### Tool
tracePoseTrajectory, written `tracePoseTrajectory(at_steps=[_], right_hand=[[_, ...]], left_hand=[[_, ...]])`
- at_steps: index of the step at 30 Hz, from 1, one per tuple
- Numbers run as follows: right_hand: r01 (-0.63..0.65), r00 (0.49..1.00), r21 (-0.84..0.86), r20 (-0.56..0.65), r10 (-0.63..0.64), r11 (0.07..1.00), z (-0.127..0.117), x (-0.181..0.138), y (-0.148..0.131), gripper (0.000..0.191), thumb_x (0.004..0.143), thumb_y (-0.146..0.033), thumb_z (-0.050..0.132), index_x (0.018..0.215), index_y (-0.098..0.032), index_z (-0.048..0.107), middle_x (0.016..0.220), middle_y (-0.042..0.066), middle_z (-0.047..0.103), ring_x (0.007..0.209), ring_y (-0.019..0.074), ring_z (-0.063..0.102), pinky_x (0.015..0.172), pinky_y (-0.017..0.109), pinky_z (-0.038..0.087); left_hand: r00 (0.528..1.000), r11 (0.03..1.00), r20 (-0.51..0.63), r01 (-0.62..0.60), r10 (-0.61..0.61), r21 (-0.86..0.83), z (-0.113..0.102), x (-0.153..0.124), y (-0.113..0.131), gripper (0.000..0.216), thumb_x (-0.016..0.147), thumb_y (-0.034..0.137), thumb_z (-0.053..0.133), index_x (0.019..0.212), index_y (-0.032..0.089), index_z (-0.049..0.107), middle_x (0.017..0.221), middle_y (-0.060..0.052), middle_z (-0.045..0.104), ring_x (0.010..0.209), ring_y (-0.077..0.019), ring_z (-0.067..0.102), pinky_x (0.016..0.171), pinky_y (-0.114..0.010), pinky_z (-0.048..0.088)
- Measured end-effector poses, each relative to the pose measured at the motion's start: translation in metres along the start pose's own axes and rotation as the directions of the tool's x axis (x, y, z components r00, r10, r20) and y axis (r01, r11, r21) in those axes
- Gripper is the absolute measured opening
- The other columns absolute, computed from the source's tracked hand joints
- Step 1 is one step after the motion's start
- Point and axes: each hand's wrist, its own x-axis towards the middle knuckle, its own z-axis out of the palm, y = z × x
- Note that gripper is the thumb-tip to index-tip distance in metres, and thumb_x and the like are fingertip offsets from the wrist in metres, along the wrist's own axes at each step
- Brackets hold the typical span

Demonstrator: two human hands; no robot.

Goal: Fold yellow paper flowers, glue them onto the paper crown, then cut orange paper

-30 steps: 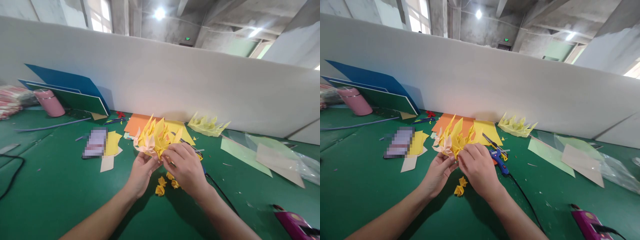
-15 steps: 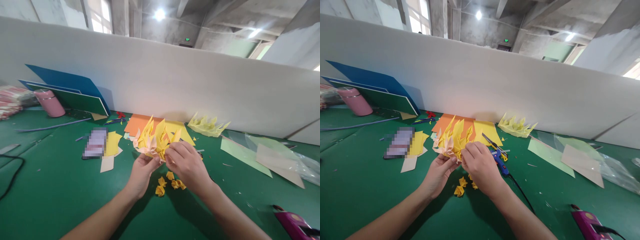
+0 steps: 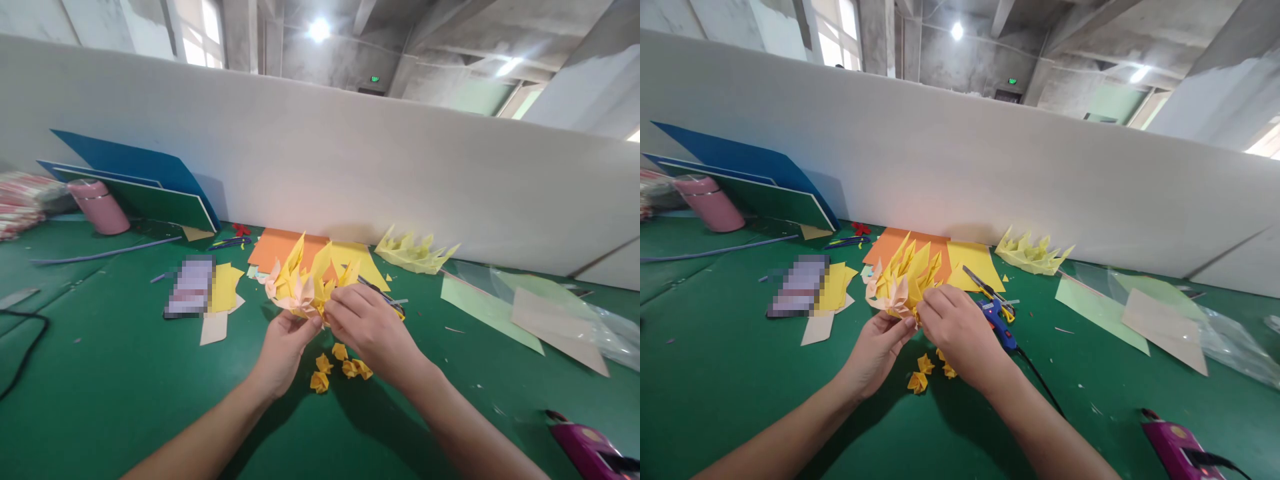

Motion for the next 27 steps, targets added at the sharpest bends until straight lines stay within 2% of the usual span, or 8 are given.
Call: tracePoseTrajectory(at_steps=[13,27], right_hand=[[-0.019,0.999,0.075,0.031,0.017,0.997,-0.0021,0.0031,0.0024,0.021,0.091,-0.013,0.045,0.077,-0.013,0.061,0.079,0.009,0.061,0.075,0.0193,0.053,0.069,0.033,0.048],[0.021,1.0,0.121,-0.015,-0.02,0.992,-0.0018,0.0034,0.0049,0.024,0.093,-0.015,0.043,0.08,-0.013,0.063,0.082,0.01,0.064,0.073,0.0175,0.054,0.07,0.033,0.05]], left_hand=[[1.0,1.0,0.012,0.001,-0.002,0.006,0.0008,-0.0018,0.0017,0.028,0.056,0.025,0.084,0.081,0.018,0.072,0.084,-0.002,0.073,0.08,-0.0136,0.063,0.081,-0.027,0.046],[1.0,1.0,0.011,-0.007,0.006,0.023,0.0011,-0.0024,0.0026,0.025,0.056,0.025,0.083,0.078,0.018,0.072,0.083,-0.003,0.073,0.079,-0.0141,0.063,0.082,-0.027,0.047]])
